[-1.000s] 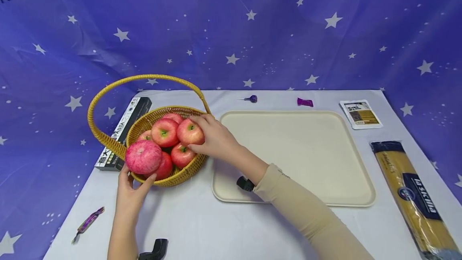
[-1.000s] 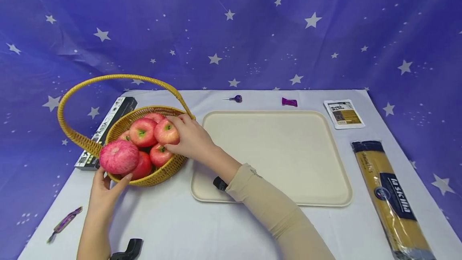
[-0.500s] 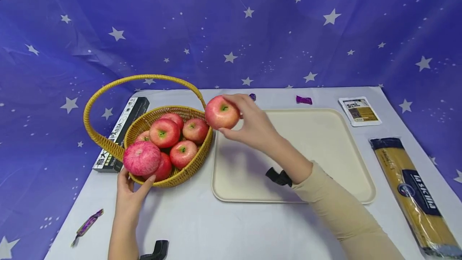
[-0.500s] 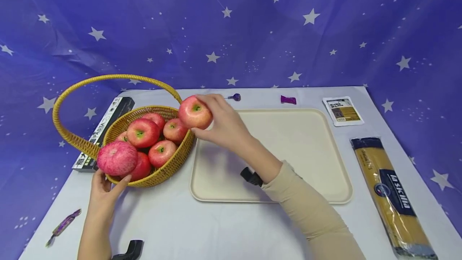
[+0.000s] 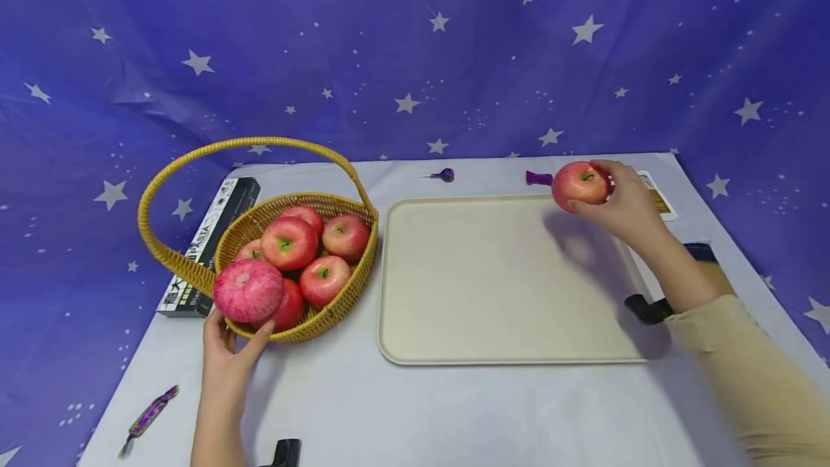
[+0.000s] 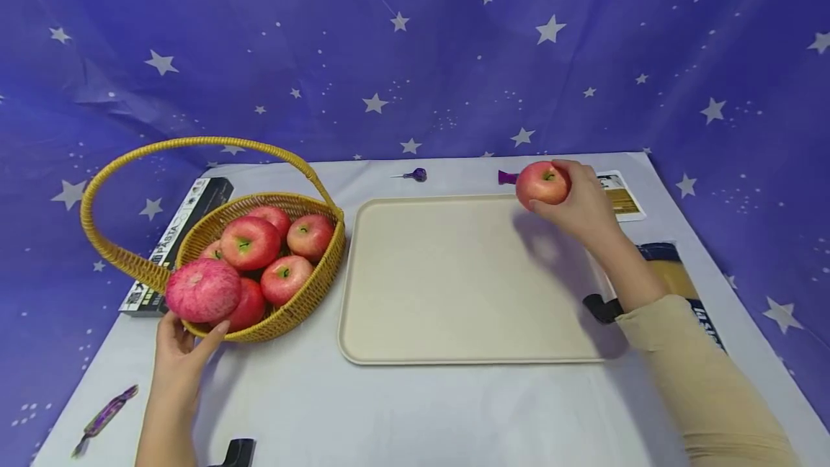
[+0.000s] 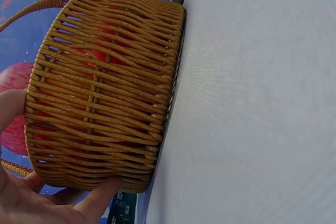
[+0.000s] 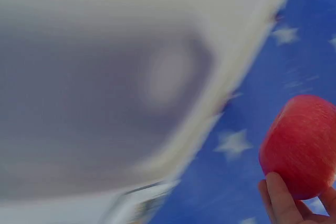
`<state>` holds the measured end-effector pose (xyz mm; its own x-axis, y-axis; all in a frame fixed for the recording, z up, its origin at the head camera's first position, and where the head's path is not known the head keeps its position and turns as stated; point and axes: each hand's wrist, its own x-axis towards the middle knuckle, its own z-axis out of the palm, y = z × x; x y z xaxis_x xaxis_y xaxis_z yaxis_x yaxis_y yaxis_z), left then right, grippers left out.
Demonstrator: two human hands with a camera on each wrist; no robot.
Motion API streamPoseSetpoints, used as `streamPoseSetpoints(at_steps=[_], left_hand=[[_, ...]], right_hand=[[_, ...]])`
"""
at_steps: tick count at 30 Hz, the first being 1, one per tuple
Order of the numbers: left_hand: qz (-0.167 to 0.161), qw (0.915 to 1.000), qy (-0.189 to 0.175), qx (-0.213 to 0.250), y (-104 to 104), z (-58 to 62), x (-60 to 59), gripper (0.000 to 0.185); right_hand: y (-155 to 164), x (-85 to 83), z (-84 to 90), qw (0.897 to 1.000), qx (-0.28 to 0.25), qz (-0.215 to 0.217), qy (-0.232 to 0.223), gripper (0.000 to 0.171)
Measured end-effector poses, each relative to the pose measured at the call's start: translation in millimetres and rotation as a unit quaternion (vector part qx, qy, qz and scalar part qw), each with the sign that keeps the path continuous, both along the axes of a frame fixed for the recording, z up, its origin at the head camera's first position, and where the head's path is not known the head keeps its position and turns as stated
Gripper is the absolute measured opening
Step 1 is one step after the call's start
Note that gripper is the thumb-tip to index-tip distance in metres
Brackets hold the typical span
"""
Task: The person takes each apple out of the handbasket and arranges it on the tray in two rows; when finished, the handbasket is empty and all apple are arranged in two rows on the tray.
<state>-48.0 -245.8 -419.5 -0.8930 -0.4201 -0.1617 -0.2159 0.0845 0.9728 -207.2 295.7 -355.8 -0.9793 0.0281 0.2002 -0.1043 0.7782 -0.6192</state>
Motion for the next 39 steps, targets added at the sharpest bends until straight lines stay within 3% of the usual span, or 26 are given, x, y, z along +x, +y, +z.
streamPoseSetpoints(at_steps=[5,11,17,23,26,30,35,39], left_hand=[[0.000,0.9999,-0.014,0.002,-2,-0.2,0.6,0.087],[-0.001,0.9998,-0.020,0.002,-3,-2.5,0.6,0.088],[0.002,0.9998,-0.021,0.004,-3,-3.0,2.0,0.088],[-0.005,1.0000,-0.004,0.005,-3,-1.2,1.1,0.087],[-0.008,1.0000,-0.004,0.002,-3,-0.7,0.7,0.087],[-0.009,0.9999,-0.006,-0.002,-3,-0.6,0.8,0.089],[-0.010,0.9999,-0.001,0.002,-3,-1.3,0.5,0.089],[-0.011,0.9999,0.000,0.010,-2,-2.0,1.0,0.087]], right_hand=[[37,-9.7,-31.7,0.999,0.021,-0.015,-0.029,0.076],[49,-15.5,-53.0,0.999,0.010,-0.013,-0.040,0.077],[46,-16.4,-56.0,0.999,0.012,-0.008,-0.044,0.082],[35,-14.0,-42.2,0.997,0.050,-0.005,-0.050,0.086],[20,-11.1,-29.7,0.997,0.074,0.003,-0.032,0.086],[-15,-7.8,-14.7,0.996,0.076,0.048,0.006,0.082],[-77,-0.5,-4.4,0.990,0.044,0.130,0.042,0.077],[-135,11.9,-1.9,0.975,0.040,0.213,0.053,0.078]])
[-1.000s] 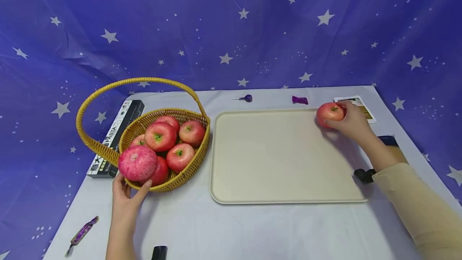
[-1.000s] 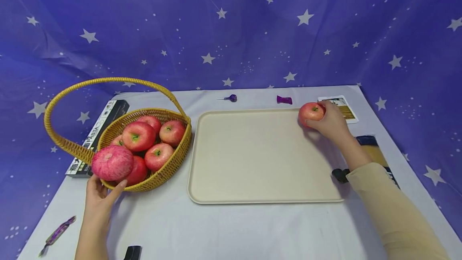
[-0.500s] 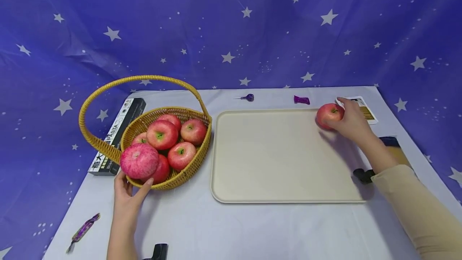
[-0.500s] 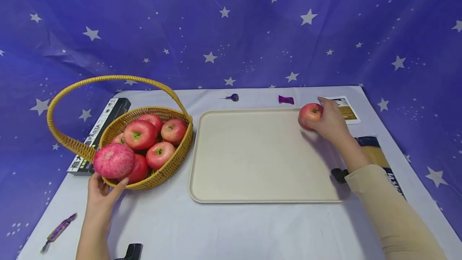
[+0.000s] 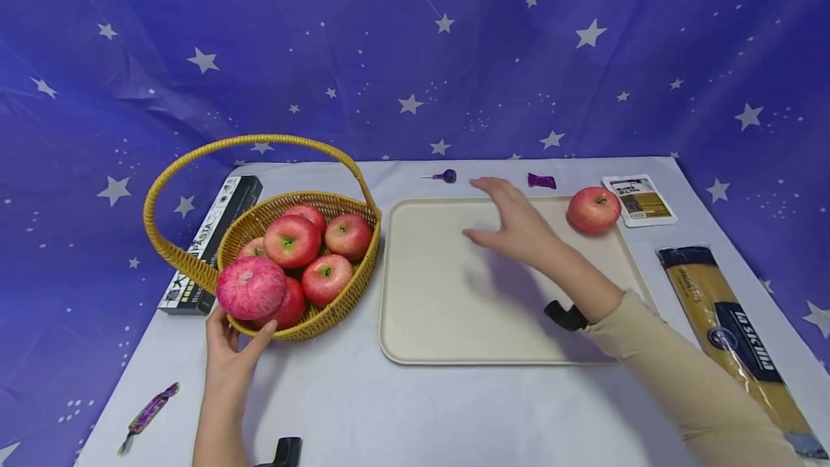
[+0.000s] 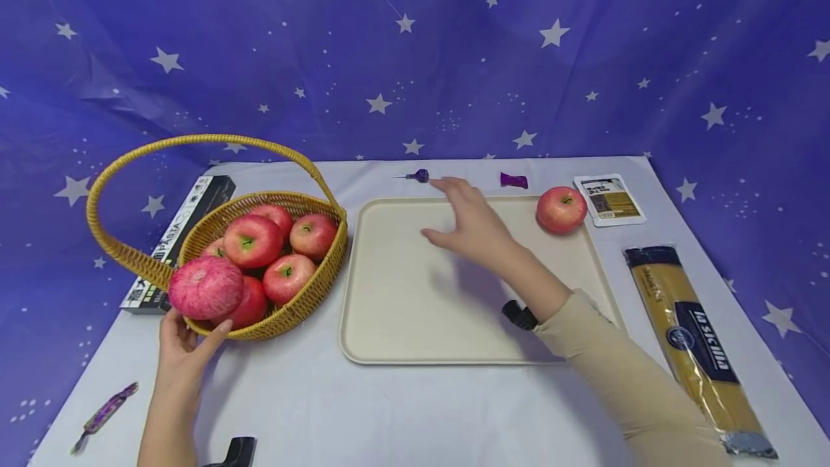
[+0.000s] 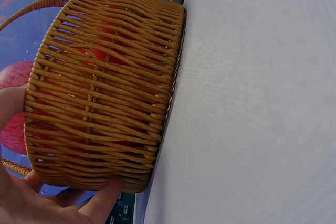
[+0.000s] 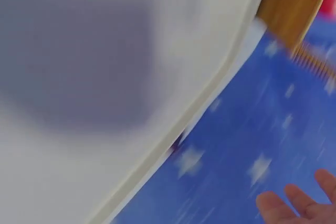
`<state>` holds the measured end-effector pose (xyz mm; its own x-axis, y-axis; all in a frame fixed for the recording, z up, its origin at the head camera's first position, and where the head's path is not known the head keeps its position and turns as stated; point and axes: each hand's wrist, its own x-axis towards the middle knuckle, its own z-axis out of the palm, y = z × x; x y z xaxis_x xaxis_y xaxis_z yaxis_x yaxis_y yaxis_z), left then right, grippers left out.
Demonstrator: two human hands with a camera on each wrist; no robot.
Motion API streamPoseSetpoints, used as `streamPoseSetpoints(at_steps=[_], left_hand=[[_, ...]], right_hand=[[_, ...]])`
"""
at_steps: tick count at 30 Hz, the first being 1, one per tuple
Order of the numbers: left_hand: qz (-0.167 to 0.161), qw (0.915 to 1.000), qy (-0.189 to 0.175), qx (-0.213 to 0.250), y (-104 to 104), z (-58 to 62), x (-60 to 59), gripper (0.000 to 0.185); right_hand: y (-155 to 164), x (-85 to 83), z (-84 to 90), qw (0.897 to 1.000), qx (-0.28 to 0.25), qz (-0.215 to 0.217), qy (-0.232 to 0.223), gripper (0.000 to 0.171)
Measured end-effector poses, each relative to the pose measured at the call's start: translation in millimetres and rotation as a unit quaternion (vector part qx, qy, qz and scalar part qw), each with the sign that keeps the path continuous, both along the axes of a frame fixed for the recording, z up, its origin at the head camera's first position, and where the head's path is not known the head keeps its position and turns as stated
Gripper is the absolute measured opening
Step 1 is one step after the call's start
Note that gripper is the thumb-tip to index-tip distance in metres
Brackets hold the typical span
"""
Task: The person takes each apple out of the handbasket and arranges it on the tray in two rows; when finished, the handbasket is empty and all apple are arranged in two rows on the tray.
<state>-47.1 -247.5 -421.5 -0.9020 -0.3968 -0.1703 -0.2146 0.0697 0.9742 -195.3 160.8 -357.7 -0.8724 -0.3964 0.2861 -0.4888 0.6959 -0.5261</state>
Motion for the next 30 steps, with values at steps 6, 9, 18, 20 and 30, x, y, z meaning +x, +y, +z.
streamPoseSetpoints(at_steps=[6,9,18,20,30], left_hand=[[-0.006,0.9999,0.015,0.006,1,-2.2,0.4,0.086],[-0.005,0.9999,0.014,0.004,1,-2.8,0.4,0.086],[0.001,1.0000,0.003,0.008,-1,-4.4,0.7,0.087],[-0.002,0.9999,0.007,0.009,-1,-4.9,1.1,0.086],[0.000,0.9993,0.031,0.020,0,-4.6,0.8,0.074]], right_hand=[[-85,25.9,1.8,0.992,0.010,0.130,-0.004,0.078],[-125,35.3,3.9,0.984,0.012,0.180,-0.009,0.078],[-221,47.8,1.3,0.974,0.036,0.223,-0.034,0.085],[-233,50.1,-1.7,0.975,0.041,0.214,-0.044,0.085],[-266,56.8,-11.5,0.979,0.011,0.191,-0.067,0.085]])
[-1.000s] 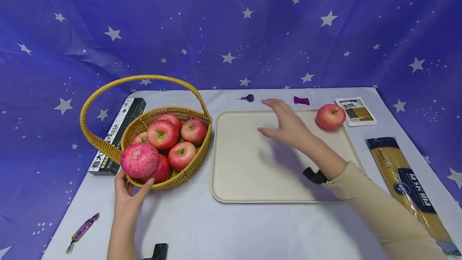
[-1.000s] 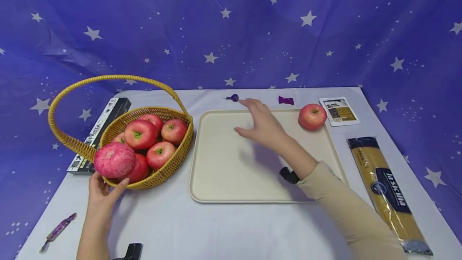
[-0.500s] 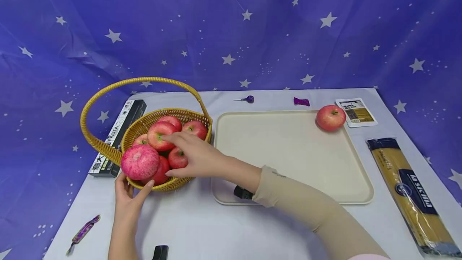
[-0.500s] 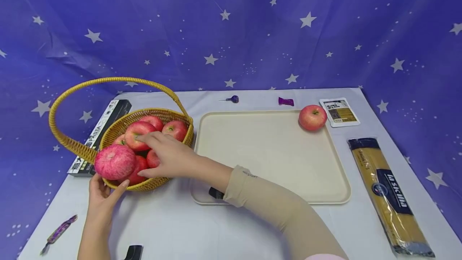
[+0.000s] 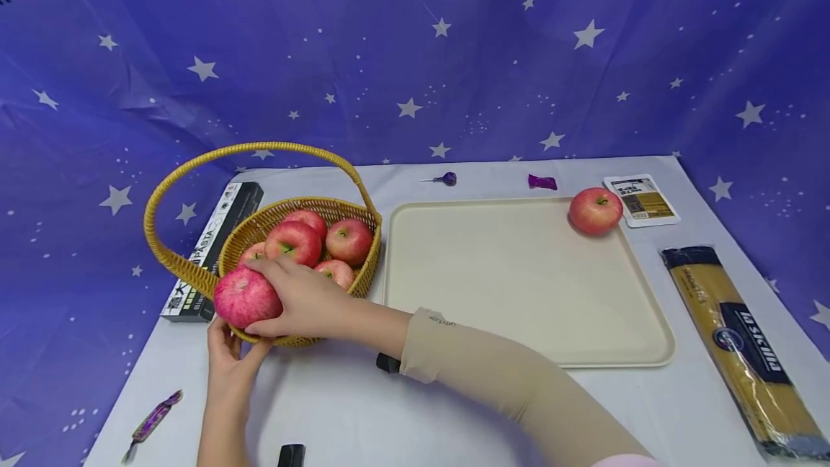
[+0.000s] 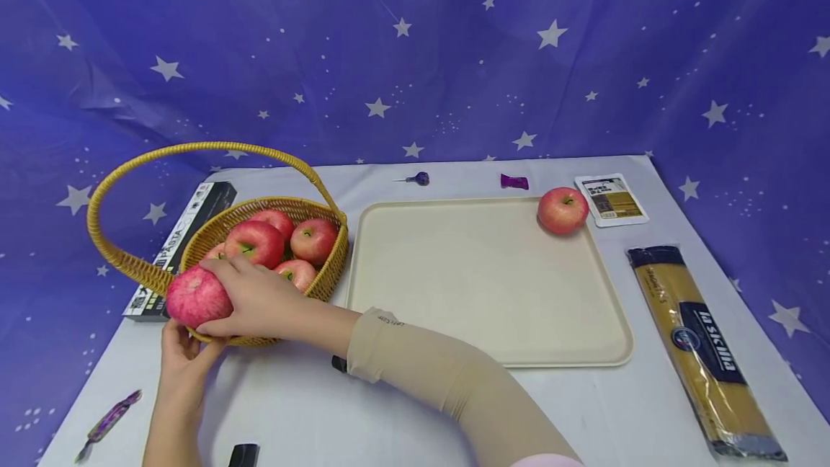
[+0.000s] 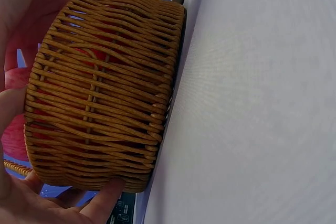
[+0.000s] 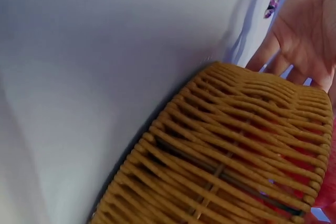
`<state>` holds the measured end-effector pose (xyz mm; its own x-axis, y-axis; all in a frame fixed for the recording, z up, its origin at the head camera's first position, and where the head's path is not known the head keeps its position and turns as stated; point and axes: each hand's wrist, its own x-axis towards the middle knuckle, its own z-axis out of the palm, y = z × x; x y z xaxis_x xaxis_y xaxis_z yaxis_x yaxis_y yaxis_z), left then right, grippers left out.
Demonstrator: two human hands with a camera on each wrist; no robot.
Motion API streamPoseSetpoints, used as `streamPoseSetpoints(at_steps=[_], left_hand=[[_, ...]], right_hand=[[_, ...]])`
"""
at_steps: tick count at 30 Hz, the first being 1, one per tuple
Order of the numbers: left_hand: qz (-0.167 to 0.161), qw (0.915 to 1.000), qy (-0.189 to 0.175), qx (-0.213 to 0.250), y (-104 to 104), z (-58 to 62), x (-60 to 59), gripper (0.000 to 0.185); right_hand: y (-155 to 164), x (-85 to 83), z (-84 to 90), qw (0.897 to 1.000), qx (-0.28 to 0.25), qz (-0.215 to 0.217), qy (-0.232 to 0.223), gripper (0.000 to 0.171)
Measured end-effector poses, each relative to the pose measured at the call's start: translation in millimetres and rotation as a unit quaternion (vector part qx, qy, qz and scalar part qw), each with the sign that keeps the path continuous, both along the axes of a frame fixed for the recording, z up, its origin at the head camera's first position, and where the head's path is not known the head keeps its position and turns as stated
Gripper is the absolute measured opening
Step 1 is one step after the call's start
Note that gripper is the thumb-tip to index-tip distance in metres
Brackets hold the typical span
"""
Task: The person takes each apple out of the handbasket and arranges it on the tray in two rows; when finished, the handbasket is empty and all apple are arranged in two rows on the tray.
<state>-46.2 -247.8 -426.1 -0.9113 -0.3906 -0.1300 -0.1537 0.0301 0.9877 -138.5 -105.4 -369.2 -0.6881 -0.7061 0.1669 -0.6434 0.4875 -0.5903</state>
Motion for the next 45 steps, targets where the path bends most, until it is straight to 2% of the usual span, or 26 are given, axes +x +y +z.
streamPoseSetpoints(at_steps=[5,10,15,20,25,30,34,39,45], left_hand=[[-0.003,1.0000,0.000,0.004,0,-0.5,0.4,0.075],[0.002,0.9999,-0.012,-0.005,1,0.5,0.3,0.080],[-0.002,0.9999,-0.015,-0.004,2,1.0,0.5,0.083],[-0.001,0.9999,-0.010,-0.003,3,1.7,-0.1,0.083],[-0.002,0.9999,-0.015,-0.005,2,2.1,-0.2,0.083],[-0.004,0.9999,-0.013,-0.002,0,1.4,-0.8,0.084],[-0.003,1.0000,-0.003,0.001,-1,1.6,-1.2,0.084],[-0.003,1.0000,-0.002,0.001,0,3.4,-0.6,0.083],[-0.003,1.0000,-0.009,-0.001,0,3.3,-0.3,0.083]], right_hand=[[1,0.2,2.1,1.000,-0.025,-0.004,-0.002,0.080],[23,-0.8,19.4,0.999,-0.049,-0.005,-0.001,0.081],[71,-5.5,35.6,0.994,-0.111,-0.021,-0.005,0.081],[139,-18.6,37.1,0.982,-0.172,-0.075,-0.021,0.080],[217,-40.9,25.8,0.971,-0.158,-0.175,-0.027,0.082],[296,-63.8,-3.3,0.955,-0.122,-0.269,-0.034,0.079],[342,-76.0,-25.7,0.942,-0.072,-0.326,-0.037,0.080],[365,-82.8,-39.0,0.931,-0.027,-0.358,-0.057,0.082],[366,-89.2,-42.3,0.930,-0.012,-0.362,-0.058,0.083]])
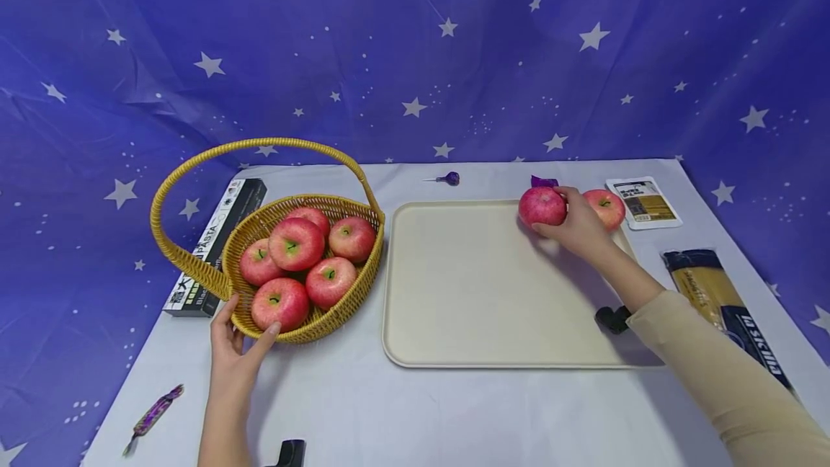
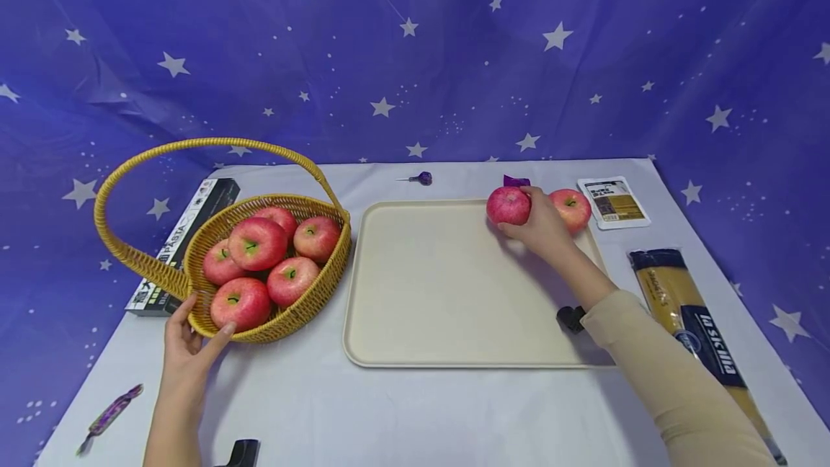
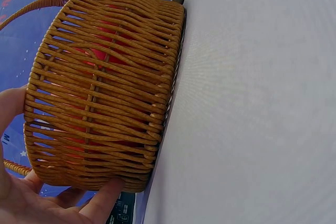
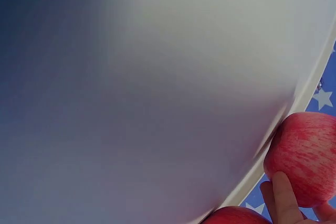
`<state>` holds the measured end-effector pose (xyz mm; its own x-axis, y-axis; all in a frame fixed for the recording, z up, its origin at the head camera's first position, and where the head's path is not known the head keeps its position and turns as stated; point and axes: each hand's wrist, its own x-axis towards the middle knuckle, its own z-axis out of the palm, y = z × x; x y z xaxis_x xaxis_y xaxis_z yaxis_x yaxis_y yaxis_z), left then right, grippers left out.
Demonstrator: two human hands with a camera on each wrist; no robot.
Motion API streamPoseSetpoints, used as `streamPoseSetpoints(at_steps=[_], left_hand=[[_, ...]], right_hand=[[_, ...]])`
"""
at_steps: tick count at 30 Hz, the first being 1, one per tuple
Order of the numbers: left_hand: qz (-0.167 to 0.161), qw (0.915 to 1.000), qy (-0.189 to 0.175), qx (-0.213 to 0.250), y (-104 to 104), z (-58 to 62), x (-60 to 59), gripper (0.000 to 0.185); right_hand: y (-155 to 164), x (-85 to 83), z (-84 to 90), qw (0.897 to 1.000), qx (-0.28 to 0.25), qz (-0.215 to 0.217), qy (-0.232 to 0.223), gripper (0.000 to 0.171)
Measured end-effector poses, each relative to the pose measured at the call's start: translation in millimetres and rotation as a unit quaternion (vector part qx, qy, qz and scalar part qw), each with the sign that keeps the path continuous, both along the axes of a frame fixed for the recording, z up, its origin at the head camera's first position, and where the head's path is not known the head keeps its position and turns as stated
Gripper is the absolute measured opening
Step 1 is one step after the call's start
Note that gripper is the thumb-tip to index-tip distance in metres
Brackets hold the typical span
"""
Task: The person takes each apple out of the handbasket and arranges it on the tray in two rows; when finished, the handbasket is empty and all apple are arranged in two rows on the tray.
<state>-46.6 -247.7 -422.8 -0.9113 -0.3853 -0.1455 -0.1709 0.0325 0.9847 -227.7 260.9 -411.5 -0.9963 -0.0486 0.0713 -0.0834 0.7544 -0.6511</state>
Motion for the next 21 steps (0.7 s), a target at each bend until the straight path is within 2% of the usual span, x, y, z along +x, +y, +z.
streamPoseSetpoints(at_steps=[5,10,15,17,21], left_hand=[[0.001,1.0000,0.000,0.000,-1,-1.6,-0.3,0.083],[0.001,1.0000,0.002,-0.002,-1,-1.1,-0.5,0.083],[0.001,1.0000,0.003,-0.005,0,-0.4,-0.4,0.083],[0.002,1.0000,0.002,-0.006,0,-0.4,-0.6,0.082],[0.002,1.0000,0.004,-0.006,-1,-1.1,-1.1,0.082]], right_hand=[[-3,-0.2,3.1,1.000,0.001,0.002,-0.010,0.084],[-7,0.9,10.5,1.000,0.018,-0.007,-0.014,0.094],[-23,0.1,25.7,0.997,0.055,-0.005,0.049,0.095],[-36,1.6,32.6,0.996,0.059,0.011,0.073,0.091],[-76,10.7,44.3,0.991,0.033,0.070,0.109,0.084]])
